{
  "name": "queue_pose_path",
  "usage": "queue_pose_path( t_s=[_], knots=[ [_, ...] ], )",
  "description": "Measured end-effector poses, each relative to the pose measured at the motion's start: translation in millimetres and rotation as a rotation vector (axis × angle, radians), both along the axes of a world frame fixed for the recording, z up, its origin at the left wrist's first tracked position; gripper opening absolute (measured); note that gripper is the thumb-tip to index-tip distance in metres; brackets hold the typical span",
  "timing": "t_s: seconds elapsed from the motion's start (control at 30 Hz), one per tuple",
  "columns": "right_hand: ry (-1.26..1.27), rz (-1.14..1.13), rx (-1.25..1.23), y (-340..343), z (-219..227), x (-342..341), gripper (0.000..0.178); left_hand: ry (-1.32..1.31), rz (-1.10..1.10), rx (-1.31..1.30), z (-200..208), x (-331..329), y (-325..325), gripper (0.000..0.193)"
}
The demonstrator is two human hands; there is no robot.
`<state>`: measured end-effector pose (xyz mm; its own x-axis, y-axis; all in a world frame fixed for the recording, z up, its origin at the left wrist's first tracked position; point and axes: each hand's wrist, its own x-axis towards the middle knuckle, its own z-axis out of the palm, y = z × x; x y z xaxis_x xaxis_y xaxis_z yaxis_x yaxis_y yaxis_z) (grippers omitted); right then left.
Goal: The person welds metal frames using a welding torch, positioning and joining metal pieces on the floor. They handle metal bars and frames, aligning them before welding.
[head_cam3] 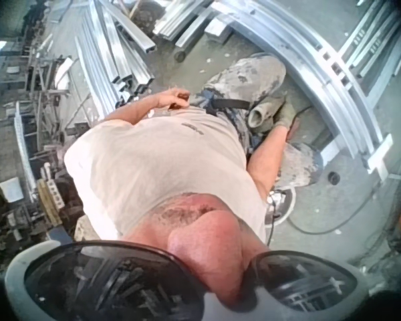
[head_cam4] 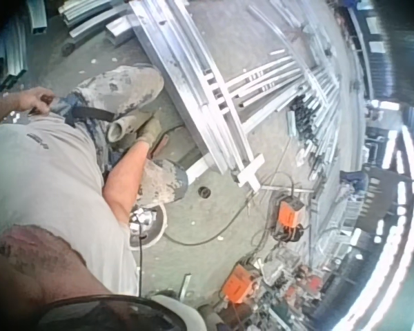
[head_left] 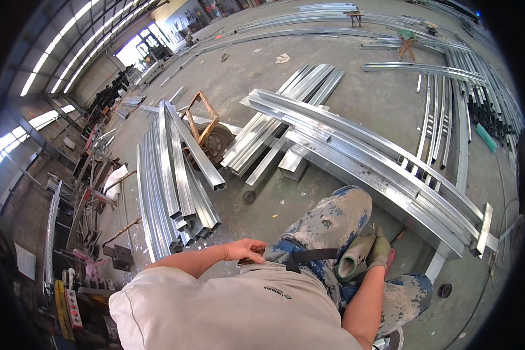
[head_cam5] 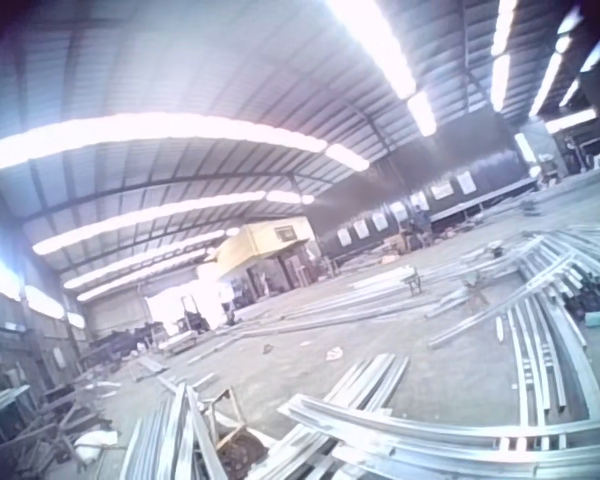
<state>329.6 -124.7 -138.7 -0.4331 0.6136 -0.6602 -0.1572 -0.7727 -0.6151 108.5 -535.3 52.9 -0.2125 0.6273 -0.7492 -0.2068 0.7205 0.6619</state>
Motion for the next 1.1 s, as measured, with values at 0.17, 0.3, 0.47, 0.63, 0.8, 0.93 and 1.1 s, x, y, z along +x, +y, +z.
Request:
queue_pose_path(
  t_s=[0.17,0.3,0.47,0.63,0.8,0.93,1.1],
  knots=[
    [0.007,0.011,-0.033,6.0,-1.1,3.7,0.041,0.237,0.092,-0.123,-12.9,8.1,20.8,0.067],
    [-0.01,0.019,-0.054,-1.0,6.9,0.1,0.042,0.332,0.137,-0.113,-13.9,17.2,23.5,0.057],
    [0.04,0.059,-0.039,9.0,-18.1,10.6,0.044,0.192,0.187,-0.125,-9.8,-2.8,-6.7,0.048],
    [-0.103,0.036,0.029,-3.7,12.8,10.6,0.047,0.099,0.593,-0.129,-10.2,18.9,23.0,0.039],
    [-0.205,0.129,0.168,-0.7,27.2,17.5,0.051,0.09,0.612,-0.057,-32.1,13.9,37.8,0.034],
    [-0.099,0.092,0.063,0.7,4.1,18.8,0.051,0.236,0.268,-0.028,-43.8,8.5,10.4,0.044],
    [-0.114,0.089,0.12,-3.6,1.6,10.4,0.045,0.224,0.224,-0.266,8.0,25.8,41.1,0.054]
  ],
)
